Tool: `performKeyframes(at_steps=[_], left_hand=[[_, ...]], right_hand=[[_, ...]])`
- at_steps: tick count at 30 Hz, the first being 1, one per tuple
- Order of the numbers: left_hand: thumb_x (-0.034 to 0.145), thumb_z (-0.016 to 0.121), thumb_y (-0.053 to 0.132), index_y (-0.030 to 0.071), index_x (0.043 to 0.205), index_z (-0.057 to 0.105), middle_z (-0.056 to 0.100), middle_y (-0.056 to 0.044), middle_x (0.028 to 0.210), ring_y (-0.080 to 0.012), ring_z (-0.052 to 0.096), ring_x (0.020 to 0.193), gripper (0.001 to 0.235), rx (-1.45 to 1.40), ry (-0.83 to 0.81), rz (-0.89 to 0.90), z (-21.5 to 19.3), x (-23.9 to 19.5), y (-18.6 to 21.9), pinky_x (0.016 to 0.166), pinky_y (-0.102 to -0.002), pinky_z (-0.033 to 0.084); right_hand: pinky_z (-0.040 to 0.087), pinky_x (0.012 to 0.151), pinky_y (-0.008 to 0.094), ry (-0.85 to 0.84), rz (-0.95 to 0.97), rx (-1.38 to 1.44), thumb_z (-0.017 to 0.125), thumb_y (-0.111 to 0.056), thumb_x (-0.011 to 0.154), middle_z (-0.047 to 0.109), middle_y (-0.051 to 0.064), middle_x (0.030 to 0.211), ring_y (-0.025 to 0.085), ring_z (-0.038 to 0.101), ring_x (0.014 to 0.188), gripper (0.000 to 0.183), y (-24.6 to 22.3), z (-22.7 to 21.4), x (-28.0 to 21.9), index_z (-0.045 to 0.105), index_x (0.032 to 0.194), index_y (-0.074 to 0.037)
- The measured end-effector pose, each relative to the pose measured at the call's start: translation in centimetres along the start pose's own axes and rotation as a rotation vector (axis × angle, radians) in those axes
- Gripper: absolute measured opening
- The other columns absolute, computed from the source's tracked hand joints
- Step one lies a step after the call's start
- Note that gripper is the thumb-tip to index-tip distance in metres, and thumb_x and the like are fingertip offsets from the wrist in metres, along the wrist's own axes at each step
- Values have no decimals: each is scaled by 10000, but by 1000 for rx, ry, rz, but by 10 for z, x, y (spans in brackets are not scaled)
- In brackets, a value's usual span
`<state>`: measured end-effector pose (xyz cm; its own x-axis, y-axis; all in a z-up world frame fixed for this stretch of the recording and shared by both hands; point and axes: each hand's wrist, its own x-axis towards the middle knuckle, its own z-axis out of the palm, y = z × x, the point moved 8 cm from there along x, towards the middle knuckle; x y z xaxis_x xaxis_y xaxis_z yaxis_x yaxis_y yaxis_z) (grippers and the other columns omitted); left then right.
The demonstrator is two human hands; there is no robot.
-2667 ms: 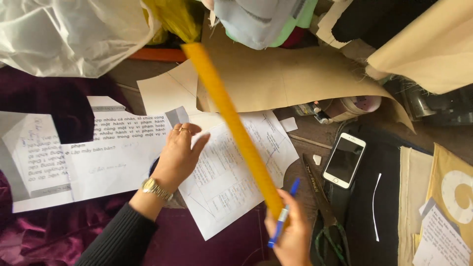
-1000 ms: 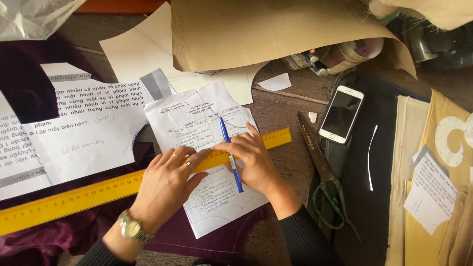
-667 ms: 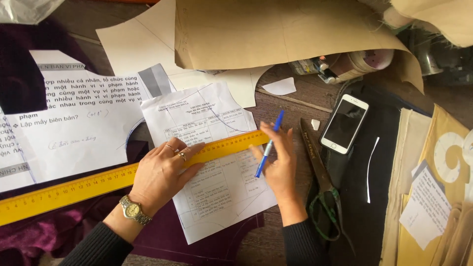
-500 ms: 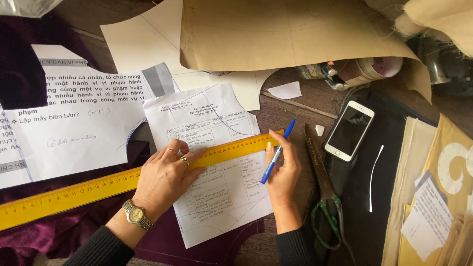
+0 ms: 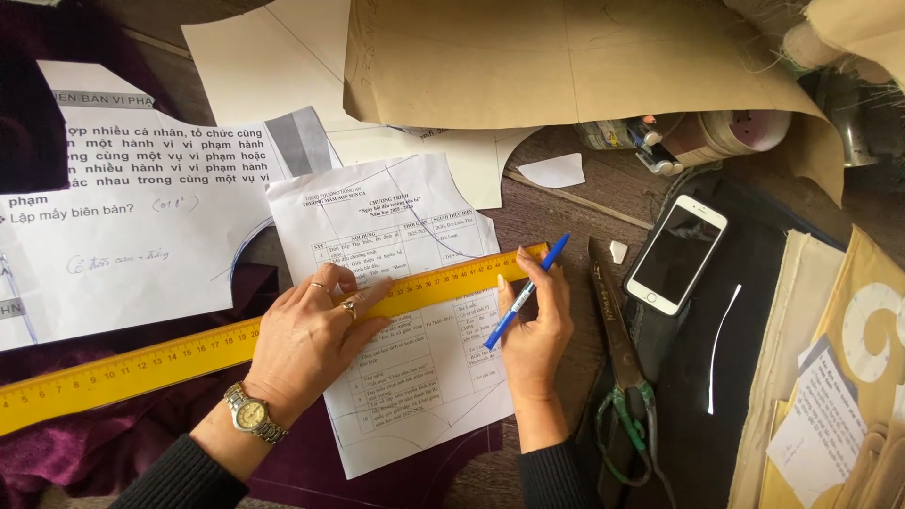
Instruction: The person uses scissors to trim a printed paper pattern along a curved edge, then uses a ruler and pen to draw straight lines and mark measurements on the pattern. The person handles the paper, ruler, pen, and scissors throughout the task.
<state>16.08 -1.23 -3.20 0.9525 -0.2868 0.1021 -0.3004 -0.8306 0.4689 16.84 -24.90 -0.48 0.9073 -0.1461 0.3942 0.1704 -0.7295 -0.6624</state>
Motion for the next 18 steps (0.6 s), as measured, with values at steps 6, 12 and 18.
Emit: performKeyframes(at_steps=[6, 12, 18], left_hand=[[828, 665, 392, 342, 1175, 695, 520, -18, 958, -242, 667, 755, 352, -10, 0, 0, -1, 0, 0, 698, -358, 540], [838, 653, 414, 350, 1192, 686, 523, -13, 971, -227, 667, 756, 361, 2, 0, 7, 1, 0, -1, 707, -352, 540], [841, 651, 411, 343, 1176, 696, 506, -4, 980, -216, 658, 774, 345, 0, -54, -35, 2, 2, 0, 710, -358, 542]], right_hand=[[382, 1071, 498, -23, 23, 16, 719, 11, 827, 626, 114, 1200, 332, 522, 1264, 337, 1, 2, 0, 630, 1136, -88], [393, 1063, 498, -30, 22, -8, 726, 6, 828, 636, 117, 1201, 336, 519, 1264, 334, 3, 3, 0, 632, 1135, -89], [424, 1043, 480, -26, 29, -4, 728, 15, 821, 644, 112, 1188, 334, 531, 1254, 333, 1, 2, 1, 641, 1127, -83]])
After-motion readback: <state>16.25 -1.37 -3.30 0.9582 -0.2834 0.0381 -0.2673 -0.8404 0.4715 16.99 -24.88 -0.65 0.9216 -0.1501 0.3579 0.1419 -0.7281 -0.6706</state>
